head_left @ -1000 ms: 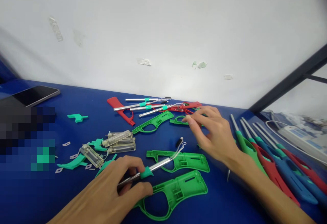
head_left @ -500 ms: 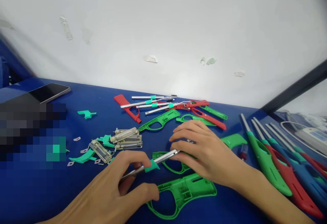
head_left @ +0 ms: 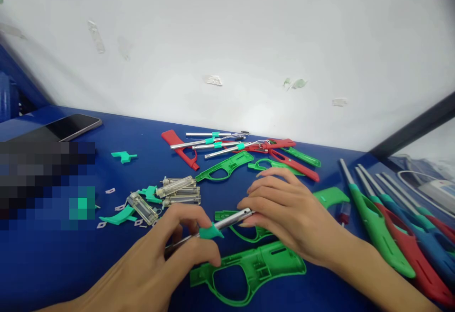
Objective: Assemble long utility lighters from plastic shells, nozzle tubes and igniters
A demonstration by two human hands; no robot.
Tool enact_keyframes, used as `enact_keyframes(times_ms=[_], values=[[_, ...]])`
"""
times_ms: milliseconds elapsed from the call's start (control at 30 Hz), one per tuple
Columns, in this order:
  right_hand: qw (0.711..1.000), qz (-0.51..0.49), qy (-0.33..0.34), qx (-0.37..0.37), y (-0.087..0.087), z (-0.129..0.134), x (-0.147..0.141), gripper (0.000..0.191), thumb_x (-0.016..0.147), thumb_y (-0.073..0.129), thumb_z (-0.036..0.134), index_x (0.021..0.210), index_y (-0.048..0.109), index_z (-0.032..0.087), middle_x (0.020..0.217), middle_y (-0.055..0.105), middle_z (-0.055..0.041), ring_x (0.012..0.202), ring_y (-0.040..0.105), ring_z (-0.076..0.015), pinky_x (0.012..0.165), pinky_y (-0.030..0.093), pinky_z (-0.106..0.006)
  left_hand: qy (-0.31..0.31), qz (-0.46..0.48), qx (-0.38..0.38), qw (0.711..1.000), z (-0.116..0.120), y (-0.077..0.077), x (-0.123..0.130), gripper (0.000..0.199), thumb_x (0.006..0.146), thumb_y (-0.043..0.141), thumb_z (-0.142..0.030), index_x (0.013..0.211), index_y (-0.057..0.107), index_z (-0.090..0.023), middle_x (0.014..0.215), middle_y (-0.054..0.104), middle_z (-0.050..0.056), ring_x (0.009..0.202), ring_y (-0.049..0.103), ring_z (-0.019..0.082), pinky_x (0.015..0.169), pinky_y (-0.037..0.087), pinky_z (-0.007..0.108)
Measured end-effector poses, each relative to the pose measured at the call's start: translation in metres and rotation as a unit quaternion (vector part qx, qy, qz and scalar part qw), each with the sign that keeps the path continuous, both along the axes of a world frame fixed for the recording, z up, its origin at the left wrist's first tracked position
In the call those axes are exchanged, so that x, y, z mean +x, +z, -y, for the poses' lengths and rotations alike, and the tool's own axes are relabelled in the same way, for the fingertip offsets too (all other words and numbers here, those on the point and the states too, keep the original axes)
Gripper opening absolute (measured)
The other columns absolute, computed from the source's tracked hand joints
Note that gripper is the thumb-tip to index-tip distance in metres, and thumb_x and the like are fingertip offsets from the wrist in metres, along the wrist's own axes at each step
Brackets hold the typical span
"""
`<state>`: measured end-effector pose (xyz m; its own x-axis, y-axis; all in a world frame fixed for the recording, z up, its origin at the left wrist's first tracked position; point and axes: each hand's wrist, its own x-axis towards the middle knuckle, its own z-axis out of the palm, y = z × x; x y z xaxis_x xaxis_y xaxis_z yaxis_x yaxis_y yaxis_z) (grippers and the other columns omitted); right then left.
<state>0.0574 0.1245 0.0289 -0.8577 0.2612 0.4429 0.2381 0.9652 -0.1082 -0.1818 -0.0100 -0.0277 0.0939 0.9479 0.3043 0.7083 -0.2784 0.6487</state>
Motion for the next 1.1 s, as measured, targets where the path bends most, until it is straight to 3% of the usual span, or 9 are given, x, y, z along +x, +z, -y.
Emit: enact_keyframes(times_ms=[133,233,367,533,700,767,867,1033,1100], values=[[0.999,-0.021,0.017,0.027,0.002,0.006,-0.003,0.027,0.11,0.053,0.03,0.101,0.072,0.014,0.084,0.072,-0.0032,0.081,0.066,-0.017,0.096,0.044,-0.039,-0.027,-0.007,0.046,0.999,0.006,0.014,-0.004,0.029,0.089,0.051,-0.019,0.112,0.063,-0.033,0.117,0.068,0.001,0.094,0.069,0.017,0.076,0.061,0.023],[0.997,-0.028,0.02,0.064,0.004,0.016,-0.006,0.032,0.111,0.051,0.031,0.093,0.072,0.015,0.069,0.064,-0.0003,0.065,0.054,-0.0156,0.076,0.045,-0.035,-0.023,-0.008,0.055,0.998,0.007,0.028,-0.002,0.028,0.092,0.049,-0.018,0.114,0.061,-0.03,0.117,0.07,0.002,0.102,0.07,0.019,0.087,0.062,0.027],[0.996,-0.019,0.022,0.08,0.004,0.029,-0.008,0.039,0.11,0.05,0.036,0.082,0.07,0.019,0.06,0.052,0.0029,0.056,0.041,-0.0148,0.056,0.034,-0.033,-0.038,-0.016,0.066,0.997,0.004,0.035,0.004,0.026,0.096,0.049,-0.019,0.117,0.059,-0.031,0.112,0.074,0.0,0.102,0.072,0.018,0.087,0.063,0.025],[0.998,-0.006,0.022,0.065,-0.001,0.033,-0.008,0.037,0.11,0.05,0.035,0.085,0.071,0.019,0.061,0.056,0.003,0.054,0.045,-0.0145,0.053,0.036,-0.033,-0.037,-0.054,0.049,0.997,0.007,0.027,0.0,0.031,0.099,0.051,-0.023,0.125,0.063,-0.035,0.109,0.078,-0.004,0.097,0.076,0.016,0.095,0.062,0.025],[0.998,0.001,0.011,0.07,-0.004,0.03,-0.009,0.038,0.112,0.047,0.036,0.092,0.074,0.018,0.067,0.066,0.0007,0.055,0.053,-0.0153,0.053,0.039,-0.036,-0.08,-0.181,0.055,0.979,0.015,0.017,-0.014,0.067,0.092,0.061,-0.017,0.153,0.046,-0.043,0.143,0.068,-0.005,0.129,0.068,0.022,0.11,0.056,0.031],[0.998,0.0,0.012,0.068,-0.005,0.029,-0.01,0.037,0.111,0.047,0.035,0.093,0.074,0.018,0.066,0.065,0.0012,0.055,0.053,-0.0154,0.053,0.039,-0.036,-0.086,-0.227,0.064,0.968,0.017,0.014,-0.017,0.073,0.092,0.061,-0.016,0.157,0.04,-0.041,0.147,0.065,-0.005,0.132,0.066,0.023,0.113,0.054,0.033],[0.998,-0.001,0.01,0.061,-0.005,0.029,-0.011,0.032,0.111,0.05,0.032,0.096,0.074,0.018,0.064,0.063,0.0022,0.055,0.054,-0.0154,0.053,0.04,-0.035,-0.078,-0.221,0.078,0.969,0.018,0.015,-0.019,0.067,0.095,0.057,-0.018,0.157,0.042,-0.039,0.143,0.068,-0.003,0.129,0.068,0.023,0.112,0.055,0.034],[0.997,-0.014,0.002,0.078,-0.005,0.029,-0.008,0.027,0.109,0.053,0.034,0.096,0.07,0.018,0.074,0.071,-0.0008,0.062,0.059,-0.0166,0.055,0.04,-0.035,-0.09,-0.16,0.031,0.982,0.018,0.017,-0.022,0.048,0.099,0.058,-0.025,0.145,0.057,-0.039,0.139,0.069,-0.001,0.125,0.069,0.022,0.102,0.061,0.028],[0.997,-0.024,0.0,0.074,-0.004,0.029,-0.008,0.025,0.109,0.054,0.034,0.094,0.068,0.019,0.076,0.071,0.0,0.063,0.06,-0.0159,0.056,0.04,-0.034,-0.074,-0.139,0.09,0.983,0.013,0.014,-0.019,0.043,0.102,0.05,-0.022,0.143,0.057,-0.034,0.13,0.073,0.001,0.119,0.071,0.02,0.098,0.062,0.027]])
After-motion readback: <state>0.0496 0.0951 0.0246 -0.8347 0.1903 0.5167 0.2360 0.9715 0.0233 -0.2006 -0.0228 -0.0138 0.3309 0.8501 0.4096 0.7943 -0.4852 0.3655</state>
